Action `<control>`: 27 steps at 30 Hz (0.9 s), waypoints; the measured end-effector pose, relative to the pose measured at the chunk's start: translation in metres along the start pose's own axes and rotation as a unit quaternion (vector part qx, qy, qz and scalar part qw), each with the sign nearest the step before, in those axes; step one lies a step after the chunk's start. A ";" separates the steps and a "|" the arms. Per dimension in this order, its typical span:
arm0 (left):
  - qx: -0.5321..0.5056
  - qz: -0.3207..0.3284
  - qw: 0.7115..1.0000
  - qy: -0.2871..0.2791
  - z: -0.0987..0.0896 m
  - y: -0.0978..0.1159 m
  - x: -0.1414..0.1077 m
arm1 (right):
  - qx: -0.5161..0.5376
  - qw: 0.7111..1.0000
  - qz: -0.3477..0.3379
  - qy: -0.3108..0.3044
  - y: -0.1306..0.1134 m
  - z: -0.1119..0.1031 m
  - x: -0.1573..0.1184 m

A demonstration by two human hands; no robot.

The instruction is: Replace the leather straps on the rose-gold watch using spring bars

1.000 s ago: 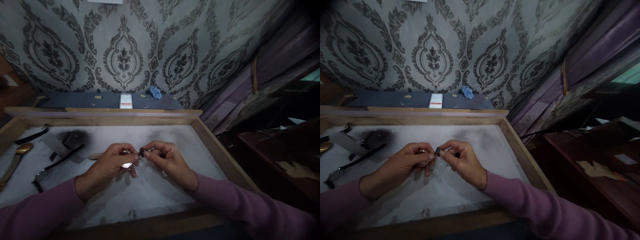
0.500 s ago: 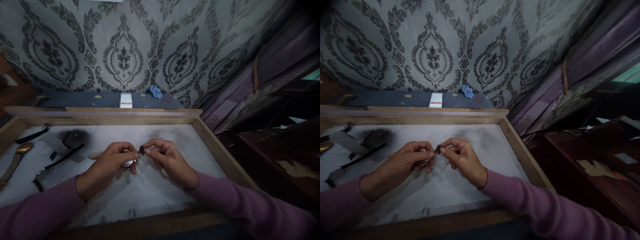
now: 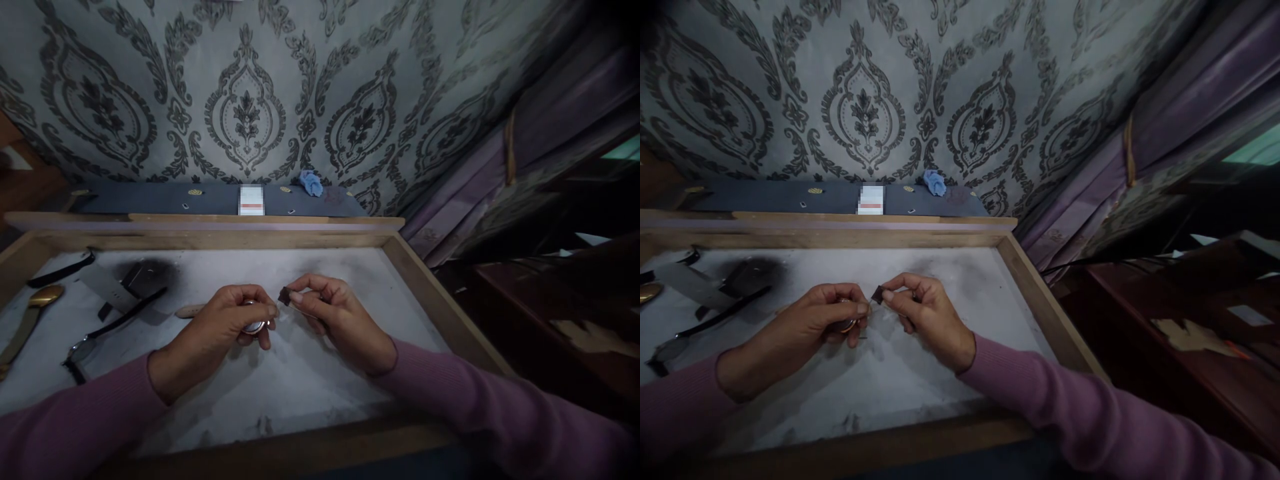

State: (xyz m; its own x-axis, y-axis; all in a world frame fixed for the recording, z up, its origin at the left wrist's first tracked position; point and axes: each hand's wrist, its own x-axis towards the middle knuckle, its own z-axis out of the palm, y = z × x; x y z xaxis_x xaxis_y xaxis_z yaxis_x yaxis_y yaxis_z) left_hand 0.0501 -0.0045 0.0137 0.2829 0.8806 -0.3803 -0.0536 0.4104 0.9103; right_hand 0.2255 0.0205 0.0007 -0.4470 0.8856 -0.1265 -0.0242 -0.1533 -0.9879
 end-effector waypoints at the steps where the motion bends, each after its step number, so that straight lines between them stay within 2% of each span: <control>1: 0.001 0.000 1.000 0.001 0.000 0.000 0.000 | -0.005 1.000 -0.003 0.000 0.000 0.000 0.000; 9: 0.011 0.008 1.000 -0.001 0.000 0.000 0.001 | -0.060 0.998 -0.032 -0.018 0.000 -0.001 -0.002; 17: 0.006 0.009 1.000 -0.004 0.000 -0.001 0.002 | -0.080 0.995 -0.058 0.006 -0.002 -0.001 -0.003; 21: -0.012 0.007 1.000 -0.006 0.000 -0.003 0.001 | -0.088 0.994 -0.067 -0.003 -0.001 -0.002 -0.004; 24: -0.032 0.006 0.999 -0.001 0.001 -0.005 0.001 | -0.110 0.990 -0.089 -0.014 0.000 -0.003 -0.004; 27: -0.044 0.011 0.999 0.002 0.002 -0.007 0.001 | -0.158 0.978 -0.139 0.001 0.001 -0.002 -0.004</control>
State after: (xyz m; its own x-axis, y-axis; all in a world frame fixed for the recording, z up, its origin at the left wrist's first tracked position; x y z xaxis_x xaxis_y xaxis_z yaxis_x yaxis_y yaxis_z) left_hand 0.0527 -0.0071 0.0071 0.2776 0.8900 -0.3617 -0.1437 0.4107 0.9004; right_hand 0.2297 0.0176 0.0005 -0.4599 0.8749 0.1519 0.1320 0.2365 -0.9626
